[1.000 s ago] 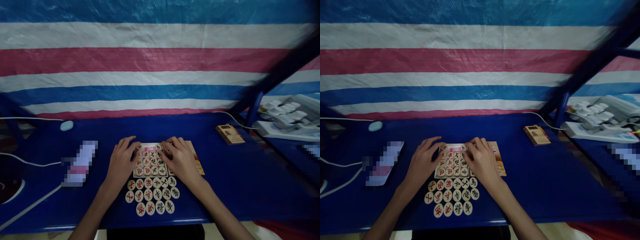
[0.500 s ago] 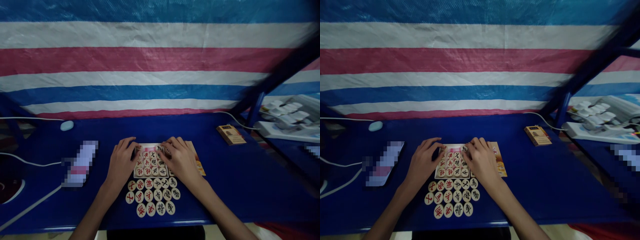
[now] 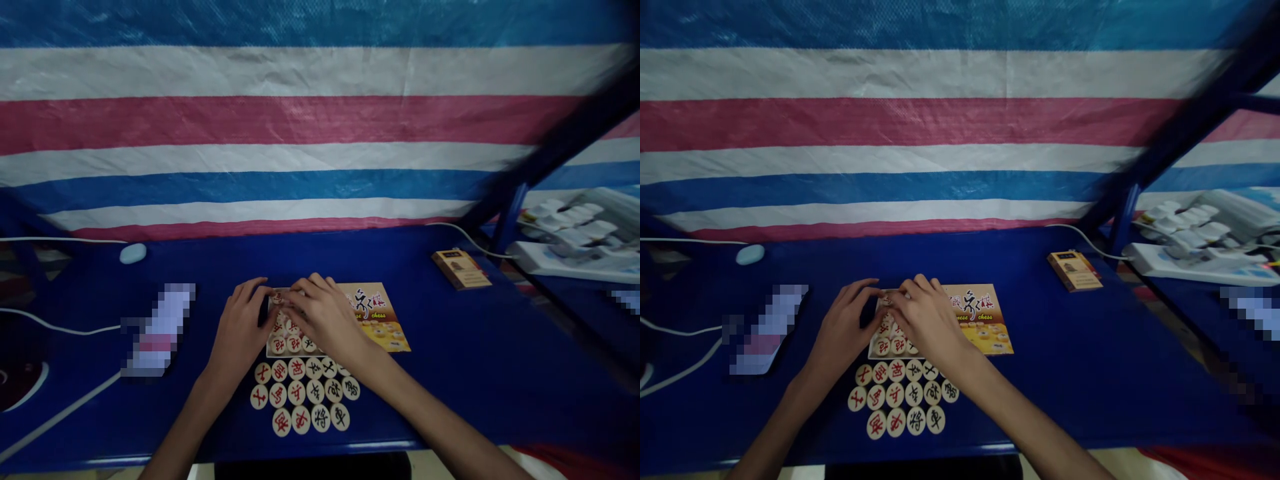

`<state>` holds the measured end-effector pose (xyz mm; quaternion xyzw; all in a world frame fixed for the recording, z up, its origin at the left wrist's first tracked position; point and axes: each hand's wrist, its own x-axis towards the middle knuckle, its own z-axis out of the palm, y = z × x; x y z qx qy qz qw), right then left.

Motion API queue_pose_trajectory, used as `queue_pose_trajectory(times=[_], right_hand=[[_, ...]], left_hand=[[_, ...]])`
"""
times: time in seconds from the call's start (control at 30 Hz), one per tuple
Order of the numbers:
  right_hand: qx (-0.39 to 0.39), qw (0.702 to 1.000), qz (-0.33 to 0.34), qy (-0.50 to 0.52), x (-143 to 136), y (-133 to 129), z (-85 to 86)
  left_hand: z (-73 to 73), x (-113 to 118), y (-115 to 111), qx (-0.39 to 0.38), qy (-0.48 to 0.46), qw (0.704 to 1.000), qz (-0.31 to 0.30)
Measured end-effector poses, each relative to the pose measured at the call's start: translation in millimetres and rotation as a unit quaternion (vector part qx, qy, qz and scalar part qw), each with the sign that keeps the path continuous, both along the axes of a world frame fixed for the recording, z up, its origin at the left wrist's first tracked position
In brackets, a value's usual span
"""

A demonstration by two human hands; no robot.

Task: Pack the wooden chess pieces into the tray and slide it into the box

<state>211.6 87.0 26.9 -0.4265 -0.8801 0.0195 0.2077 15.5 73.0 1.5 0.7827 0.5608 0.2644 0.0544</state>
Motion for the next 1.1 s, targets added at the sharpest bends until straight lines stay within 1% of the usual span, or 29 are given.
queue_pose_trajectory(times=[0.1,0.2,0.27,0.37,0.47,0.57,0.63,0.73,0.8,0.87,1.1], right_hand=[[-0.002,1.0,-0.009,0.003,-5.1,4.4,-1.6],[-0.013,0.999,-0.032,0.037,0.5,1.3,0.8],[-0.023,0.996,-0.044,0.073,9.9,-7.0,3.5],[-0.027,0.988,-0.045,0.144,29.6,-27.3,3.4],[0.005,0.978,-0.08,0.194,48.8,-53.1,-4.4],[0.044,0.967,-0.117,0.221,57.8,-80.1,-15.1],[0.041,0.967,-0.11,0.226,56.0,-96.3,-20.7],[0.002,0.973,-0.094,0.21,45.8,-113.6,-25.7],[-0.011,0.975,-0.106,0.196,39.2,-118.9,-28.0],[-0.019,0.976,-0.114,0.183,35.5,-119.7,-30.6],[-0.028,0.981,-0.104,0.159,35.6,-112.0,-37.4]], left_hand=[[-0.5,0.0,0.5,0.0,-0.005,1.0,0.002],[2.2,-0.7,0.1,0.013,-0.024,1.0,0.0],[4.3,-1.9,-1.8,0.017,-0.037,0.999,-0.003],[6.0,-3.5,-10.2,0.006,-0.057,0.998,-0.006],[5.7,-3.4,-28.6,0.012,-0.095,0.995,0.014],[4.3,-1.8,-55.2,0.061,-0.122,0.99,0.042],[3.1,-0.5,-73.4,0.082,-0.121,0.989,0.039],[1.2,1.8,-94.2,0.075,-0.088,0.993,0.019],[-0.4,3.9,-101.0,0.068,-0.059,0.996,0.004],[-2.5,6.4,-102.5,0.066,-0.043,0.997,-0.009],[-11.0,12.2,-96.0,0.067,-0.032,0.997,-0.028]])
